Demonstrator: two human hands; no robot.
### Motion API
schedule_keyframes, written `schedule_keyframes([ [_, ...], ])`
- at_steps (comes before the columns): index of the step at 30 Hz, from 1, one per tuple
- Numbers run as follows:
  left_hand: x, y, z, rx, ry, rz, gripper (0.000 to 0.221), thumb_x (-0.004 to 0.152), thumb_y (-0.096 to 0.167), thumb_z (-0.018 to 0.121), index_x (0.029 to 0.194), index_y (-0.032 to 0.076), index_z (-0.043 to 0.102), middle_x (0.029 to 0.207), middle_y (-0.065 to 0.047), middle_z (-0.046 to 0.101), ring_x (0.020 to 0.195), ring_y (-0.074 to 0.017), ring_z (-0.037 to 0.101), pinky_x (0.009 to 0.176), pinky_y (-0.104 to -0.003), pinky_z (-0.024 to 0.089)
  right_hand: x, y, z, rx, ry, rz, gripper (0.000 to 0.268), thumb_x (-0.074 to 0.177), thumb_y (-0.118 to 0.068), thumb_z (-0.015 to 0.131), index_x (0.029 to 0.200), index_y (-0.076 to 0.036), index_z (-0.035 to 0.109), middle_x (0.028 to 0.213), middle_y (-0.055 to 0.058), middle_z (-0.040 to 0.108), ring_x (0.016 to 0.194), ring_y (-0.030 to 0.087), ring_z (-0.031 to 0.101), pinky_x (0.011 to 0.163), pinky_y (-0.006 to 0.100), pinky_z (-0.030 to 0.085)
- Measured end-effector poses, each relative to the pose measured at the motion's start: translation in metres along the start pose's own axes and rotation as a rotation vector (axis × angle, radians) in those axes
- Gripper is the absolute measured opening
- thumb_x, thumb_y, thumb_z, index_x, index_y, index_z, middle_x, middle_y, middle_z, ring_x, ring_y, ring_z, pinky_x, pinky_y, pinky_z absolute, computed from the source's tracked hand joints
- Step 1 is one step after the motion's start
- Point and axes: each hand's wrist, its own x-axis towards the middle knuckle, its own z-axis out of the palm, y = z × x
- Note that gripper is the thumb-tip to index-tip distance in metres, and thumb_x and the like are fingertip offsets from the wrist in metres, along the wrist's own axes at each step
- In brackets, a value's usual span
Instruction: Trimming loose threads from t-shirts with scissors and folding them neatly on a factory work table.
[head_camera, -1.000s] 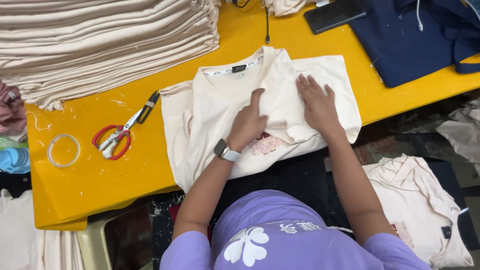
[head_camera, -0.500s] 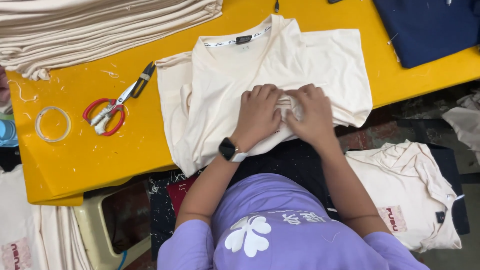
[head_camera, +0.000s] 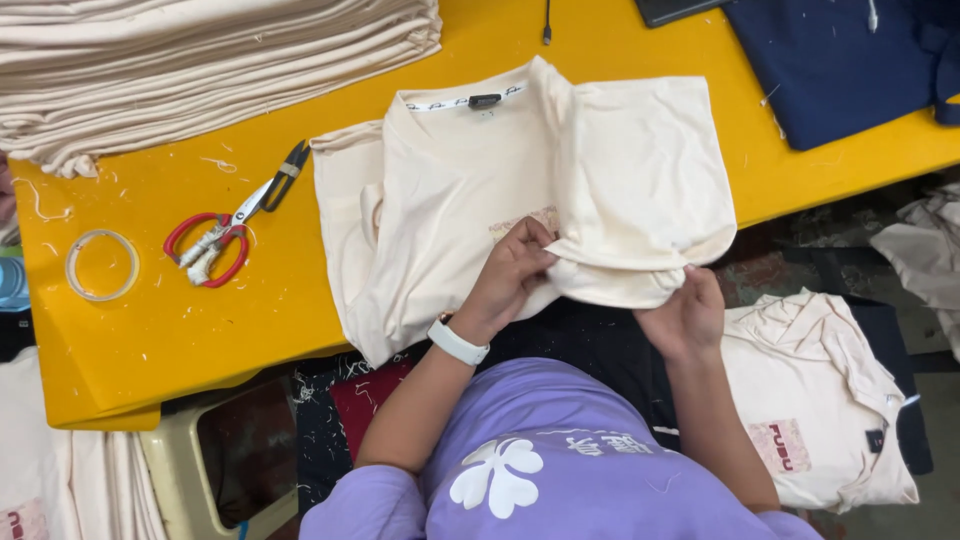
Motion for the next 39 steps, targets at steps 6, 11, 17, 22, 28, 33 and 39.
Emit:
schedule_keyframes([
  [6,-0.016,0.046,0.034,-0.498,-0.013,0.054,0.030,0.106,0.017,0.054,0.136,0.022,0.055,0.121,-0.002,0.074,0.113,-0.0159,0.070,0.094,-0.036,0.058,0.003,0.015,0.004,0.433,-0.284,-0.043,0.032,0.106,-0.039,0.052,0.106,-0.022,0.080,0.122,-0.004,0.077,0.122,0.012,0.062,0.107,0.036,0.041],
  [11,-0.026,0.056,0.032,-0.500,-0.054,0.124,0.043,0.107,0.021,0.050,0.149,0.027,0.046,0.148,-0.004,0.059,0.138,-0.0203,0.053,0.109,-0.048,0.049,0.005,0.013,0.005,0.460,-0.310,-0.029,0.036,0.106,-0.040,0.048,0.126,-0.023,0.073,0.141,-0.006,0.067,0.145,0.015,0.047,0.116,0.043,0.034],
  [17,-0.030,0.053,0.038,-0.493,-0.041,0.166,0.047,0.107,0.025,0.048,0.153,0.030,0.041,0.151,-0.007,0.054,0.142,-0.0237,0.050,0.111,-0.052,0.048,0.002,0.011,0.001,0.487,-0.307,-0.002,0.035,0.104,-0.040,0.052,0.126,-0.023,0.072,0.144,-0.006,0.065,0.145,0.015,0.049,0.117,0.044,0.034],
  [22,-0.034,0.052,0.048,-0.474,-0.035,0.221,0.049,0.107,0.025,0.050,0.154,0.030,0.037,0.148,-0.009,0.057,0.141,-0.0250,0.051,0.111,-0.051,0.049,0.001,0.016,-0.005,0.491,-0.276,0.006,0.037,0.103,-0.044,0.054,0.122,-0.020,0.075,0.127,-0.001,0.075,0.125,0.016,0.065,0.111,0.039,0.039],
  [28,-0.046,0.061,0.040,-0.091,-0.060,0.150,0.038,0.109,0.033,0.043,0.143,0.017,0.038,0.109,-0.008,0.064,0.101,-0.0140,0.069,0.086,-0.028,0.059,-0.004,0.006,0.018,0.389,-0.128,0.057,0.065,0.087,-0.047,0.063,0.146,-0.019,0.060,0.155,0.009,0.056,0.144,0.032,0.050,0.116,0.057,0.036],
  [33,-0.059,0.101,0.060,0.931,-0.089,0.424,0.033,0.105,0.028,0.045,0.126,0.011,0.062,0.082,0.001,0.066,0.070,-0.0117,0.062,0.069,-0.025,0.056,-0.004,-0.004,0.025,0.498,-0.150,0.003,0.084,0.086,-0.046,0.055,0.161,-0.014,0.039,0.169,0.018,0.036,0.151,0.046,0.036,0.122,0.070,0.017],
  [39,-0.058,0.107,0.060,1.070,-0.026,0.576,0.029,0.104,0.026,0.047,0.117,0.011,0.068,0.078,-0.005,0.067,0.072,-0.0234,0.068,0.075,-0.036,0.058,0.004,-0.005,0.024,0.504,-0.207,-0.009,0.092,0.081,-0.044,0.057,0.165,-0.015,0.031,0.169,0.019,0.032,0.147,0.051,0.037,0.120,0.073,0.017],
])
